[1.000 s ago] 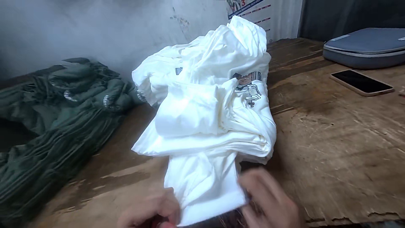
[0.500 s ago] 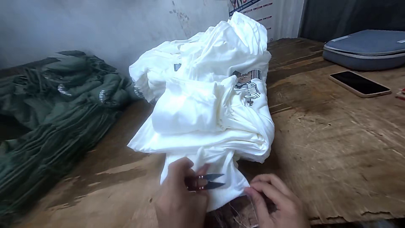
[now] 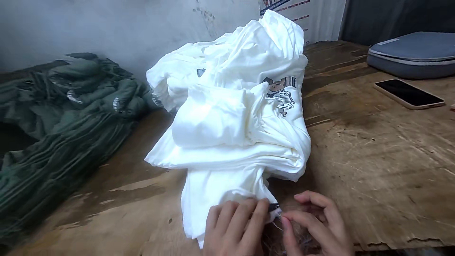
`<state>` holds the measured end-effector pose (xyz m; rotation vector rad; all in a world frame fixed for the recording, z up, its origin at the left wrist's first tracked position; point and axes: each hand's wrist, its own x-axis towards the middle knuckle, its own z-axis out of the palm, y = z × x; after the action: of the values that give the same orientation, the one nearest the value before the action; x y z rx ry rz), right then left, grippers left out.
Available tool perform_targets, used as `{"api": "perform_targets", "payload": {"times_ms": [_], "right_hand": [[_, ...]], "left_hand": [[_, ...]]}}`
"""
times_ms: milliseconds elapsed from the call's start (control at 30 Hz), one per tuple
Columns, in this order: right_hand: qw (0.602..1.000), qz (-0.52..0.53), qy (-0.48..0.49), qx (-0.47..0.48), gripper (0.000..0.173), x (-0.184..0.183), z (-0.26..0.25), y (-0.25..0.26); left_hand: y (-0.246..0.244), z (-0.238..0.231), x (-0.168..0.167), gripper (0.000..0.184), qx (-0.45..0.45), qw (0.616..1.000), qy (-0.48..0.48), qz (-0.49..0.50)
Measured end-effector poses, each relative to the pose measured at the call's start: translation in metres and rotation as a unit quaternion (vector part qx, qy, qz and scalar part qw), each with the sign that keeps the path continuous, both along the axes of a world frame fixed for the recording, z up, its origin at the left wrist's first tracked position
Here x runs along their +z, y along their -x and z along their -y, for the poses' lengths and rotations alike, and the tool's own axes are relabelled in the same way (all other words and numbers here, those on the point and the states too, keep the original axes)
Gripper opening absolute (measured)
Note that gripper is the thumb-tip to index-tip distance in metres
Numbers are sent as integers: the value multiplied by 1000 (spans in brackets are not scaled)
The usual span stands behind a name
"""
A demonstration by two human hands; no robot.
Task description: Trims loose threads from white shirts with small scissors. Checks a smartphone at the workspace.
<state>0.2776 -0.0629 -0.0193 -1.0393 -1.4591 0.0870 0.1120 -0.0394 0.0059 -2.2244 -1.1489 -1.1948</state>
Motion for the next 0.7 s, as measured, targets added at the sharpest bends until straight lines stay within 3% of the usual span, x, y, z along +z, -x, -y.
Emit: {"api": "perform_targets", "payload": {"times_ms": [133, 233, 300, 400, 467, 533, 600, 633, 700], "right_hand": [[993, 97, 68, -16, 10, 2, 9, -10], [983, 132, 123, -12, 30, 8, 10, -7], [992, 77, 97, 24, 28, 9, 3, 4], [987, -96, -15, 125, 7, 12, -24, 26], [967, -190, -18, 170, 15, 19, -41, 34], [951, -221, 23, 216, 18, 24, -51, 36], [958, -146, 38, 244, 39, 21, -51, 33], [972, -97, 29, 211, 43, 20, -47, 33], [996, 0, -24, 91, 21, 14, -35, 30]], "left_hand": [[9, 2, 2, 14, -34, 997, 70, 18], [22, 1, -1, 27, -75, 985, 155, 26], [28, -5, -3, 19, -123, 972, 181, 80], [34, -19, 6, 19, -202, 935, 229, 184], [34, -30, 13, 12, -217, 900, 266, 269], [34, -39, 22, 18, -213, 868, 305, 327], [35, -43, 27, 19, -222, 842, 338, 358], [36, -43, 29, 19, -228, 833, 349, 363], [37, -40, 28, 19, -229, 828, 362, 362]]}}
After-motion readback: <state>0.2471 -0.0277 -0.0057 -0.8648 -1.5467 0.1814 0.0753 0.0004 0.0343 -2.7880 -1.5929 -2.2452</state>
